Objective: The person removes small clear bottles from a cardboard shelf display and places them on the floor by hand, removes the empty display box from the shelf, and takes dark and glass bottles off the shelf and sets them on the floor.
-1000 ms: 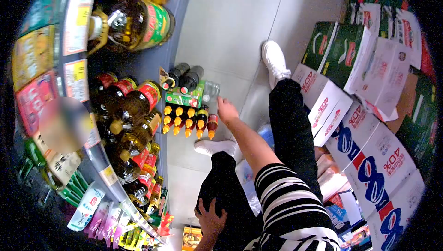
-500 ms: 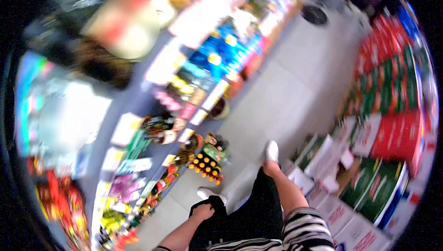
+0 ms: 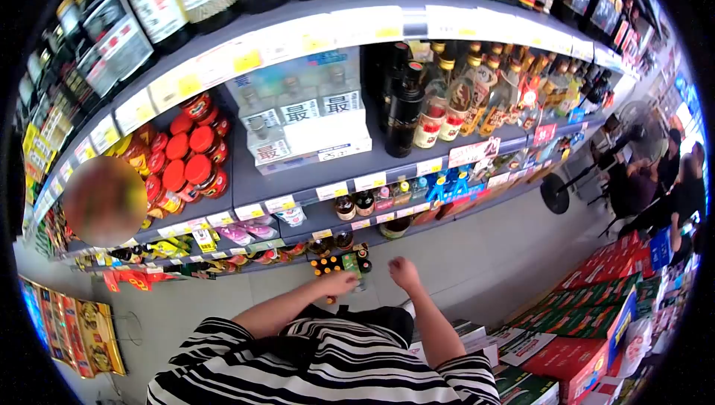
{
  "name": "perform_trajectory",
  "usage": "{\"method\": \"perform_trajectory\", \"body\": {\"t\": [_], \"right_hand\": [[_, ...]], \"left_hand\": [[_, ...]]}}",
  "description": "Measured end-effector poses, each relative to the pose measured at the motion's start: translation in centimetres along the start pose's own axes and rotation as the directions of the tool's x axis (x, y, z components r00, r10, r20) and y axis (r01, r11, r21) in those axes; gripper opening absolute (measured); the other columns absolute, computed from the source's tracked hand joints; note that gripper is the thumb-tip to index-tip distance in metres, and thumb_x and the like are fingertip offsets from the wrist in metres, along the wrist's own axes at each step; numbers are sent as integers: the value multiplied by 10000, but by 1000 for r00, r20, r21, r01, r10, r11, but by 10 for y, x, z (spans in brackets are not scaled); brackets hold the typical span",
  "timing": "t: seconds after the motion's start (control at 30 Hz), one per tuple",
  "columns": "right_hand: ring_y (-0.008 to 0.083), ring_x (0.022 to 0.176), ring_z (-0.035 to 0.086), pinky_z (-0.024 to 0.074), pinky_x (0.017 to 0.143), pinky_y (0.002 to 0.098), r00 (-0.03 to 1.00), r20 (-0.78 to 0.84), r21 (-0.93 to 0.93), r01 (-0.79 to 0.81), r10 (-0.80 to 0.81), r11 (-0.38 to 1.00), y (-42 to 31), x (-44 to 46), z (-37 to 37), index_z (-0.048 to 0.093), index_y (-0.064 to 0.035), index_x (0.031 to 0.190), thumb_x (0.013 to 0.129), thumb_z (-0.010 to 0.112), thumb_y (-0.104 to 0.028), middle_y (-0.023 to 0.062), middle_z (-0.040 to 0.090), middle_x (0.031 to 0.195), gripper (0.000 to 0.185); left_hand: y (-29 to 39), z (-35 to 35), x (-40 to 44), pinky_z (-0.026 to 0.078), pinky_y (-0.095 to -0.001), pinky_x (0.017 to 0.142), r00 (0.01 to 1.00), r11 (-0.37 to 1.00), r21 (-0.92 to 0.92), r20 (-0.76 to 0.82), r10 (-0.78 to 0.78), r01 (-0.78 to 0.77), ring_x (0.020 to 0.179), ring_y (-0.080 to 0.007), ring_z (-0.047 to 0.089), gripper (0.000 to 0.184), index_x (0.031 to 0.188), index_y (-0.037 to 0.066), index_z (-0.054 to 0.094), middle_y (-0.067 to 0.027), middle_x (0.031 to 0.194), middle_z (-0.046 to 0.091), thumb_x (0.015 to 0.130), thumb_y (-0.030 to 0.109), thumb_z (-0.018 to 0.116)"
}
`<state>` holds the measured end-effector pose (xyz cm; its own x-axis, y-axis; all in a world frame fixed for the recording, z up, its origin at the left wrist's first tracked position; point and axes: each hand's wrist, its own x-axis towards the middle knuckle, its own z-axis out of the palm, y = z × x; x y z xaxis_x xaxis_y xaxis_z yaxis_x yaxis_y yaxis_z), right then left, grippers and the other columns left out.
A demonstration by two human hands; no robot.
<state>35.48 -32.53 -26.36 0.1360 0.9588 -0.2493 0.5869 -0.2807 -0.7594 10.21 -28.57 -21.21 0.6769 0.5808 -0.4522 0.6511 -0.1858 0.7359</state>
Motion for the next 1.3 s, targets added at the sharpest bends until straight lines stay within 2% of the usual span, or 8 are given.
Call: {"method": "perform_trajectory", "body": {"t": [0.37, 0.43, 0.5, 0.63, 0.73, 0.87, 1.0, 1.3], "right_hand": [[317, 718, 634, 499, 652, 378, 810, -156, -25, 569, -566, 822, -414, 61, -62, 571, -16, 970, 778, 622, -220, 163, 635, 724, 285], [317, 753, 639, 503, 689, 388, 838, -128, -96, 522, -531, 847, -447, 70, -59, 561, -13, 1007, 754, 648, -284, 162, 645, 747, 381], [320, 789, 639, 506, 721, 394, 875, -108, -180, 451, -473, 874, -470, 83, -57, 556, -11, 1016, 731, 667, -346, 168, 652, 785, 453], [314, 766, 642, 511, 709, 387, 842, -118, -349, 461, -526, 816, -472, 120, -39, 564, -4, 995, 708, 679, -411, 156, 650, 771, 511], [329, 801, 636, 507, 743, 409, 862, -77, -369, 443, -502, 817, -483, 122, -39, 580, 2, 942, 697, 685, -415, 172, 653, 807, 494], [331, 838, 630, 506, 752, 411, 887, -78, -402, 390, -456, 828, -489, 125, -32, 583, -13, 916, 695, 694, -394, 176, 651, 842, 454], [321, 900, 620, 502, 785, 405, 927, -59, -373, 324, -371, 869, -493, 120, -32, 571, -19, 994, 725, 676, -351, 179, 641, 934, 440], [346, 872, 617, 492, 771, 407, 870, -207, -237, 398, -447, 886, -495, 124, -46, 621, 14, 879, 712, 674, -332, 214, 637, 896, 387]], "left_hand": [[-178, -24, -133, 481, -381, 693, 781, 684, -550, -88, -618, 479, 826, -305, 623, 227, 818, 43, 627, -164, 826, 649, 768, 263, 596], [-246, 12, -154, 486, -383, 676, 978, 773, 604, -58, -201, 195, 807, -269, 631, 178, 826, 87, 647, -118, 769, 652, 740, 242, 630], [-304, 54, -173, 487, -334, 581, 953, 945, 154, 43, -299, 289, 694, -168, 597, 165, 894, 73, 575, -27, 768, 623, 828, 205, 500], [-329, 113, -214, 472, -397, 673, 816, 143, -883, 337, -470, 448, 656, -201, 559, 171, 886, 131, 573, -19, 767, 607, 814, 275, 517], [-307, 110, -228, 487, -395, 644, 875, 833, -277, 77, -477, 478, 692, -210, 571, 202, 914, 111, 587, -36, 806, 607, 831, 257, 476], [-283, 101, -219, 506, -392, 605, 971, 940, 245, -57, -232, 239, 741, -222, 587, 257, 952, 86, 606, -59, 859, 607, 854, 234, 421], [-228, 71, -201, 509, -374, 546, 799, 693, -571, -103, -592, 440, 765, -235, 605, 266, 1005, 49, 608, -107, 931, 616, 854, 187, 439], [-189, 28, -195, 452, -351, 599, 728, 267, -928, 6, -686, 260, 722, -201, 589, 175, 945, 84, 518, -74, 889, 605, 830, 215, 524]]}}
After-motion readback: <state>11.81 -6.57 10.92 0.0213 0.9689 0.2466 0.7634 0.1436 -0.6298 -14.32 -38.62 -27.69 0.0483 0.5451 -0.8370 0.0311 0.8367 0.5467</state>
